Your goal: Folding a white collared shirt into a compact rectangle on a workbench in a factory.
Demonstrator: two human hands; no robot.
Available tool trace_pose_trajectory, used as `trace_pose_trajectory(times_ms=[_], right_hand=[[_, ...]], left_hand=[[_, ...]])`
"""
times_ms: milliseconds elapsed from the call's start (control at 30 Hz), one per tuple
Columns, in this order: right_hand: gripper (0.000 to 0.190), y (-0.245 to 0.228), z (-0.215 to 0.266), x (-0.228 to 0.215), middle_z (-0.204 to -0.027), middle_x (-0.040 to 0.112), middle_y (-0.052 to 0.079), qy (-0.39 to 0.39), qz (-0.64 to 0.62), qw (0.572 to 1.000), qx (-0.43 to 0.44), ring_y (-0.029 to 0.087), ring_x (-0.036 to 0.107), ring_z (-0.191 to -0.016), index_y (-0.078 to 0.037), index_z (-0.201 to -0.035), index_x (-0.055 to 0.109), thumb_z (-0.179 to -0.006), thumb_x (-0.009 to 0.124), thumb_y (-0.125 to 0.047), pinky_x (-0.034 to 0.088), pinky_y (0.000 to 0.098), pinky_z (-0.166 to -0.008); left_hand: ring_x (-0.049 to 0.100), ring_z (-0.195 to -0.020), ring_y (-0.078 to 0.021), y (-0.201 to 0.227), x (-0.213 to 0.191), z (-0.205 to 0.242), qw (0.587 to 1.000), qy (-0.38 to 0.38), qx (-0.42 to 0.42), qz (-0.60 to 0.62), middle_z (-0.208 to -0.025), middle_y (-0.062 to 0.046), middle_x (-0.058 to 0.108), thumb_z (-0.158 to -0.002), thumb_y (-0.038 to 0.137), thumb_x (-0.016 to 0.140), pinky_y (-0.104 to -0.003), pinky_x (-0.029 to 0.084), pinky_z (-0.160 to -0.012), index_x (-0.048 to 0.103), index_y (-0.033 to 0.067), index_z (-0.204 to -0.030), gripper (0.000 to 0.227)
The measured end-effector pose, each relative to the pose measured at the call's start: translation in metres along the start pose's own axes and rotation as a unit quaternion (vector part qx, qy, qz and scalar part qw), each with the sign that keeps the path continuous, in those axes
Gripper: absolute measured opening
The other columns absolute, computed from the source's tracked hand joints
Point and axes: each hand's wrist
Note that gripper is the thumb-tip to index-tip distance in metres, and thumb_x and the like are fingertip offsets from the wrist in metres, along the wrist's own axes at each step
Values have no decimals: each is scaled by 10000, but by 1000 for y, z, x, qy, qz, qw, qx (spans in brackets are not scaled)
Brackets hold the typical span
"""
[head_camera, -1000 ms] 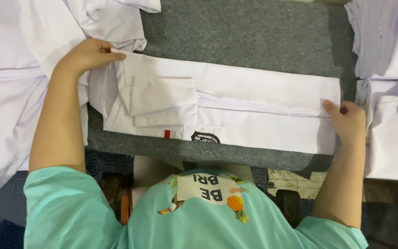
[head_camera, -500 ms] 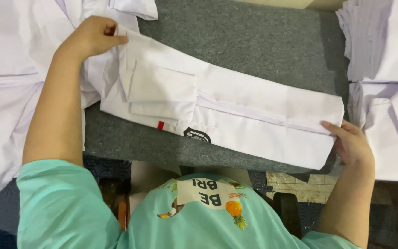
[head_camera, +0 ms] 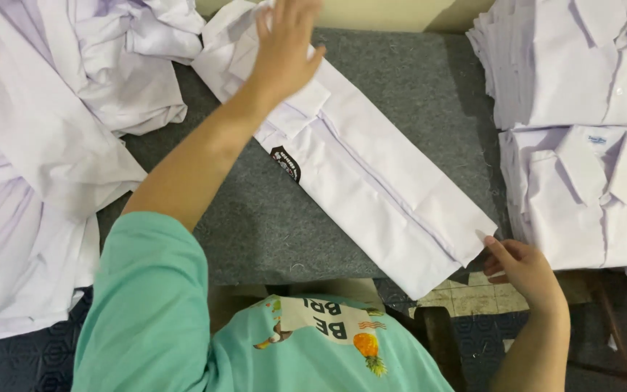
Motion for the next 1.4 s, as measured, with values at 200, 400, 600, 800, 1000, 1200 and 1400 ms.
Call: trace_pose_trajectory(times_ms=[200, 400, 600, 800, 1000, 1200, 1400], right_hand=[[424, -8, -22, 3, -1143, 704, 192, 129, 128, 973, -144, 343, 638, -1062, 38, -1159, 684, -1045, 629, -366, 487, 468, -914], [619, -51, -29, 9, -1343, 577, 225, 71, 129, 979, -139, 376, 586, -1192, 45, -1396, 513, -974, 656, -385, 493, 516, -936], [592, -69, -41, 16, -1332, 617, 174, 11, 174, 982, -78, 357, 572, -1219, -80, -1413, 581, -968, 607, -470, 454, 493, -983], [355, -50, -34, 18, -982, 685, 125, -66, 148, 983, -89, 281, 611, -881, -48, -1048, 730, -1019, 628, -387, 421, 388, -734], [291, -13, -6, 28, -716, 592, 39, -203, 97, 954, -199, 154, 504, -628, -69, -834, 725, -1008, 677, -298, 340, 291, -563], [136, 37, 10, 112, -731, 685, 82, -357, -43, 902, -239, 181, 690, -651, 19, -958, 720, -896, 742, -100, 613, 317, -570], [197, 26, 65, 178, -798, 742, 153, -388, -91, 896, -199, 222, 743, -680, 40, -1028, 694, -891, 770, -80, 654, 362, -634]], left_hand=[[83, -1548, -395, 122, -50, 146, 889, -382, 176, 181, -1677, -186, 170, -847, 233, 714, -638, 17, -1223, 333, 152, -1569, 821], [12, -1594, -303, 189, -5, 232, 875, -351, 314, 115, -1721, -166, 15, -801, 360, 814, -646, -16, -1232, 136, 138, -1641, 1102], [405, -1515, -331, 231, 52, 260, 945, -118, 304, 38, -1619, -150, 430, -968, 167, 648, -597, 374, -1193, 458, 150, -1538, 601], [603, -1344, -280, 214, 27, 251, 920, -176, 199, 289, -1404, -75, 669, -1081, 267, 493, -588, 332, -1209, 652, 154, -1350, 332], [728, -890, -210, 167, -57, 260, 858, -249, 101, 438, -1002, -24, 784, -1056, 186, 523, -517, 333, -1191, 702, 101, -1231, 265], [717, -1063, -229, 110, -122, 300, 853, -181, 93, 481, -1016, -69, 772, -1073, 259, 547, -518, 203, -1180, 764, 97, -1083, 271], [684, -1068, -192, 69, -141, 363, 874, -155, 10, 461, -949, -27, 800, -976, 215, 540, -454, 97, -1171, 817, 143, -916, 292]])
Point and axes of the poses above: each hand's wrist, its own z-axis away from the middle knuckle, its own x-axis out of the palm, y = z × x
